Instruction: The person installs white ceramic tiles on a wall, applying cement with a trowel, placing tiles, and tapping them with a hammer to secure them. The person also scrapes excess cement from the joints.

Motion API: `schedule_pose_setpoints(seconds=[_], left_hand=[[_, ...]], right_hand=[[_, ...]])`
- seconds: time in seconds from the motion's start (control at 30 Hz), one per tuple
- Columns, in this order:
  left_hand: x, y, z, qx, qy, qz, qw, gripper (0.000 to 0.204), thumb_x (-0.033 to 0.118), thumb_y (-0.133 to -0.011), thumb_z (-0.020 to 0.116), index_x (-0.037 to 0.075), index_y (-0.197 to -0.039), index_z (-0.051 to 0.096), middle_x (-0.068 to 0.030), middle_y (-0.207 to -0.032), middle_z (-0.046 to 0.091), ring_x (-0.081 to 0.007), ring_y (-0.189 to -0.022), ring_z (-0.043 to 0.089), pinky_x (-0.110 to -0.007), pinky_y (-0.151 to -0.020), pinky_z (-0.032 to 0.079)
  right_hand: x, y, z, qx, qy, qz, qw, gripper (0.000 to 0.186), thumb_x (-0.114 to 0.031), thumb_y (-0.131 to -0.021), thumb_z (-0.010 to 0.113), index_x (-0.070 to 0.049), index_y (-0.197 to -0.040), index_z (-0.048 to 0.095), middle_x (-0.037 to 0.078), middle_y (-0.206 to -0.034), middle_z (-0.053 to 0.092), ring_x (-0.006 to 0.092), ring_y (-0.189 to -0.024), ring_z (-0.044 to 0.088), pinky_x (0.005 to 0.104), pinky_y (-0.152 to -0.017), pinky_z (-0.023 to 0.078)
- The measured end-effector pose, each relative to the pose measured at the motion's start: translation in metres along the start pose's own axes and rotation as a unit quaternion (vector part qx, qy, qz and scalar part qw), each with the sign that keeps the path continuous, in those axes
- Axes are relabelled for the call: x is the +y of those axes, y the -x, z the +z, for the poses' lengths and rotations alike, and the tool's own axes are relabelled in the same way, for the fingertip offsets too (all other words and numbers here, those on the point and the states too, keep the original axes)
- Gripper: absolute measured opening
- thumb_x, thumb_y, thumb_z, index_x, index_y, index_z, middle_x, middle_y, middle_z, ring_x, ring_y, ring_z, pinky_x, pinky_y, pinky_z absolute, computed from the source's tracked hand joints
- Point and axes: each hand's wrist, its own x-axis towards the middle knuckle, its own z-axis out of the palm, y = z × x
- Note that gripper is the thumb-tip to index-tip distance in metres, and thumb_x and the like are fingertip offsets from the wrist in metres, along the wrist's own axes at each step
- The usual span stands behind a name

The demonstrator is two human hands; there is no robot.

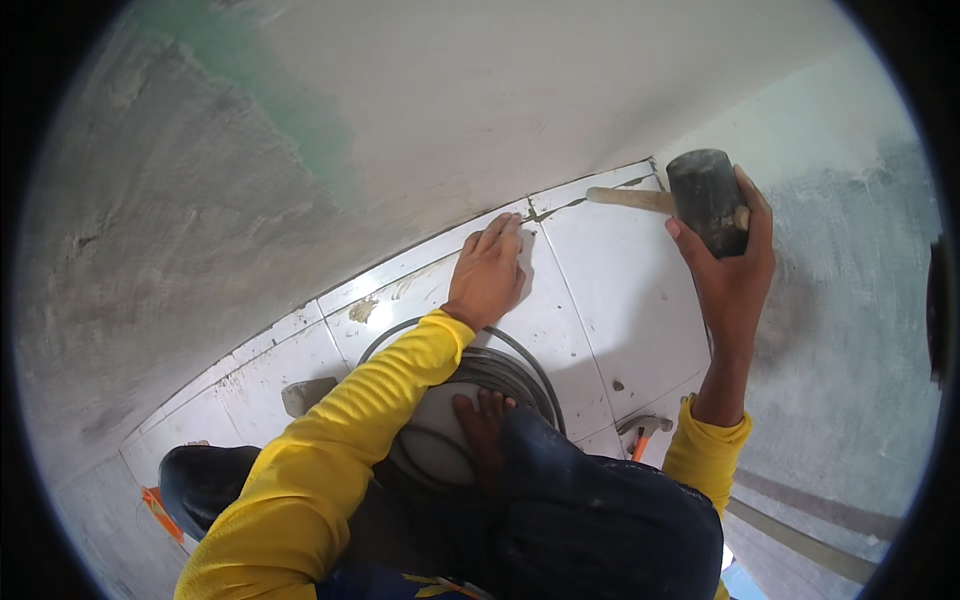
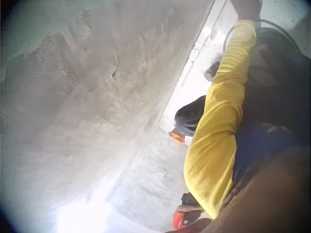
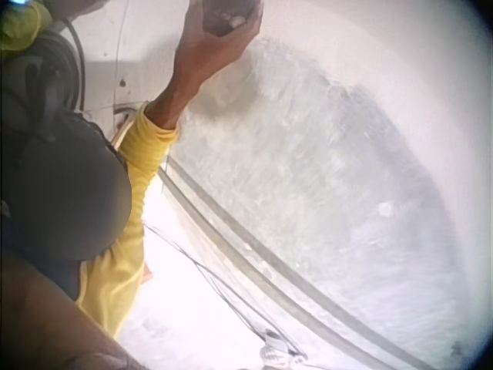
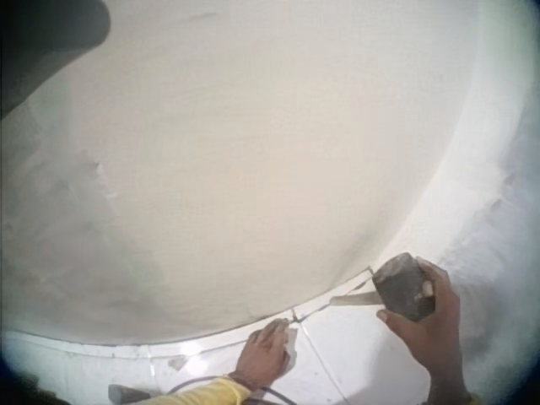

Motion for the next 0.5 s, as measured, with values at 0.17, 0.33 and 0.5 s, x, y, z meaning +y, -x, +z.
schedule_pose_setpoints(seconds=[0.17, 0.33, 0.5], left_hand=[[0.001, -0.023, 0.013, 0.019, -0.013, 0.02, 1.0, 0.06, 0.012, -0.095, 0.065, -0.006, -0.15, 0.051, -0.022, -0.163, 0.052, -0.0366, -0.154, 0.046, -0.054, -0.126, 0.035], [0.019, -0.009, 0.016, -0.031, -0.007, 0.071, 0.997, 0.057, 0.023, -0.099, 0.065, -0.006, -0.148, 0.055, -0.0219, -0.163, 0.054, -0.0361, -0.155, 0.046, -0.052, -0.127, 0.035], [0.023, -0.013, 0.015, 0.032, -0.023, 0.008, 0.999, 0.058, 0.023, -0.099, 0.064, -0.008, -0.146, 0.055, -0.0239, -0.161, 0.055, -0.037, -0.152, 0.048, -0.052, -0.123, 0.037]], right_hand=[[-0.007, 0.006, 0.002, -0.018, -0.036, 0.008, 0.999, 0.088, -0.023, -0.085, 0.097, 0.0, -0.157, 0.051, 0.024, -0.138, 0.067, 0.0318, -0.122, 0.073, 0.0415, -0.101, 0.062], [-0.012, 0.008, 0.009, -0.036, -0.037, -0.017, 0.999, 0.088, -0.023, -0.086, 0.097, 0.002, -0.157, 0.05, 0.025, -0.138, 0.067, 0.0305, -0.123, 0.071, 0.0403, -0.101, 0.061], [-0.02, 0.009, 0.017, -0.039, -0.044, -0.056, 0.997, 0.09, -0.021, -0.084, 0.098, 0.002, -0.157, 0.05, 0.024, -0.139, 0.067, 0.031, -0.123, 0.071, 0.04, -0.102, 0.06]])
